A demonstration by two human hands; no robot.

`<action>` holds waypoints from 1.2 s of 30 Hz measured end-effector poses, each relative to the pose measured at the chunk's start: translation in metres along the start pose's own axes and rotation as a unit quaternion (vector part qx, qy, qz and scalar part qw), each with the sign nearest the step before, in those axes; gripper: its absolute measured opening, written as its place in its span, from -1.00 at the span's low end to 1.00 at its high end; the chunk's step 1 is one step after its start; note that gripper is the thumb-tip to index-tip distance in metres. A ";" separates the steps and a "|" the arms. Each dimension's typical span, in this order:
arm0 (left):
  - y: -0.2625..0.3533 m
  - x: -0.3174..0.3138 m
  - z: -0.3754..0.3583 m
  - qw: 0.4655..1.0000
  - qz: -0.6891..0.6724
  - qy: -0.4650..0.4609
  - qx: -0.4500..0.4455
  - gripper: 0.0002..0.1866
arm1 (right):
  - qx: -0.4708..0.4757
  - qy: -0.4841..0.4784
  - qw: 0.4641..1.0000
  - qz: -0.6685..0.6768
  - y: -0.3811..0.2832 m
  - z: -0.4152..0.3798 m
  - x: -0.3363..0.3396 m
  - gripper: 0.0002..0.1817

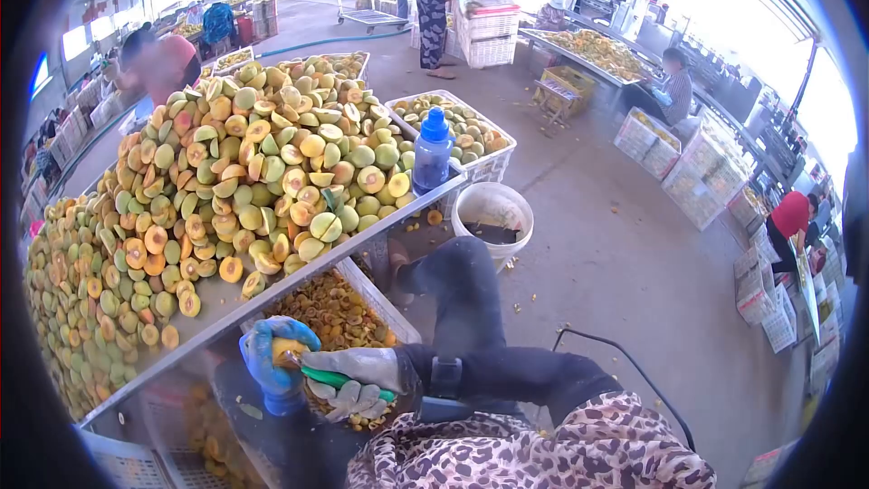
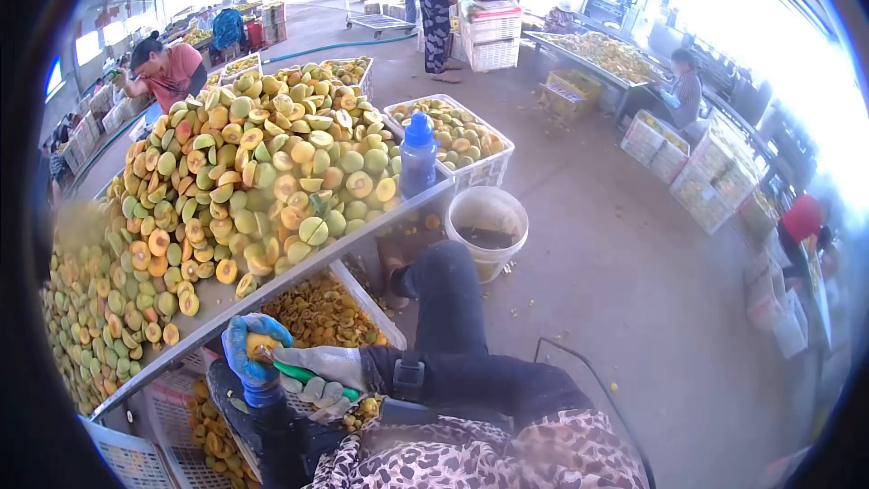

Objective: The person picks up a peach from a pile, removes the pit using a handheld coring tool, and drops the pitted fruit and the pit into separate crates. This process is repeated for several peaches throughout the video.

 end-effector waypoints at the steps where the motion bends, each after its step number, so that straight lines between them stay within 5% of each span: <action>1: 0.003 0.002 0.000 1.000 -0.017 0.023 -0.012 -0.64 | -0.016 -0.044 0.996 0.074 0.002 0.004 -0.008 -0.41; 3: 0.001 0.007 0.004 0.998 -0.034 0.051 -0.023 -0.66 | -0.023 -0.067 0.991 0.114 0.004 0.007 -0.012 -0.43; 5: -0.014 0.011 0.007 0.998 -0.062 -0.007 0.019 -0.73 | -0.035 -0.105 0.974 0.197 0.005 0.007 -0.018 -0.44; 7: -0.028 0.021 0.004 0.980 -0.155 0.080 0.093 -0.76 | -0.047 -0.153 0.962 0.223 0.001 0.010 -0.021 -0.47; 8: -0.022 0.015 0.008 0.984 -0.131 0.044 0.112 -0.78 | -0.054 -0.125 0.960 0.246 -0.003 0.006 -0.025 -0.46; 9: -0.027 0.028 0.007 0.988 -0.058 0.129 0.058 -0.70 | -0.041 -0.152 0.957 0.245 -0.006 0.010 -0.023 -0.49; 11: -0.036 0.030 0.007 0.963 -0.118 0.202 0.136 -0.50 | -0.057 -0.255 0.933 0.247 -0.010 0.015 -0.023 -0.47; 13: -0.061 0.032 0.025 0.915 -0.309 0.128 0.225 -0.48 | 0.056 -0.040 0.993 0.091 -0.016 0.016 -0.007 -0.46; 14: -0.073 0.048 0.032 0.926 -0.271 0.122 0.232 -0.50 | 0.047 -0.023 0.994 0.100 -0.013 0.018 -0.004 -0.46; 16: -0.100 0.092 0.040 0.909 -0.245 0.250 0.228 -0.52 | 0.047 -0.025 0.980 0.192 -0.024 0.027 0.012 -0.43; 17: -0.102 0.102 0.040 0.902 -0.241 0.264 0.240 -0.52 | 0.132 0.143 0.975 0.108 -0.043 0.028 0.048 -0.46; 18: -0.100 0.100 0.039 0.908 -0.238 0.229 0.257 -0.50 | 0.202 0.290 0.934 -0.045 -0.064 0.028 0.081 -0.48; 19: -0.096 0.100 0.036 0.907 -0.234 0.235 0.260 -0.50 | 0.211 0.435 0.838 -0.255 -0.080 0.034 0.120 -0.51; 20: -0.095 0.097 0.034 0.893 -0.240 0.249 0.288 -0.48 | 0.367 0.465 0.690 -0.416 -0.102 0.038 0.145 -0.54; 21: -0.097 0.094 0.034 0.880 -0.247 0.258 0.313 -0.46 | 0.499 0.462 0.489 -0.547 -0.111 0.035 0.144 -0.57; 22: -0.102 0.100 0.033 0.872 -0.290 0.225 0.323 -0.62 | 0.498 0.460 0.490 -0.548 -0.116 0.031 0.136 -0.57; 24: -0.096 0.103 0.022 0.889 -0.251 0.220 0.314 -0.62 | 0.409 0.422 0.651 -0.480 -0.113 0.028 0.111 -0.66; 25: -0.088 0.100 0.019 0.907 -0.214 0.204 0.301 -0.63 | 0.405 0.419 0.656 -0.479 -0.113 0.026 0.099 -0.66; 27: -0.082 0.096 0.011 0.892 -0.193 0.244 0.328 -0.60 | 0.521 0.360 0.518 -0.575 -0.118 0.015 0.052 -0.71; 29: -0.084 0.092 0.005 0.916 -0.143 0.170 0.335 -0.53 | 0.481 0.337 0.493 -0.642 -0.116 0.028 0.053 -0.69; 31: -0.086 0.103 -0.003 0.909 -0.115 0.166 0.365 -0.51 | 0.411 0.404 0.345 -0.741 -0.124 0.034 0.064 -0.66; 33: -0.085 0.113 -0.010 0.897 -0.065 0.153 0.410 -0.44 | 0.384 0.485 0.315 -0.720 -0.147 0.019 0.083 -0.67; 36: -0.074 0.106 -0.022 0.885 0.001 0.217 0.411 -0.40 | 0.446 0.410 0.343 -0.718 -0.134 0.018 0.060 -0.69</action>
Point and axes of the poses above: each hand's wrist, its own z-axis towards the middle knuckle, its own x-axis out of the back of the hand, y = z × x, the point moved 9 cm from there along z, towards the middle knuckle, and after that the axes turned 15 degrees about y, right-handed, at the moved point
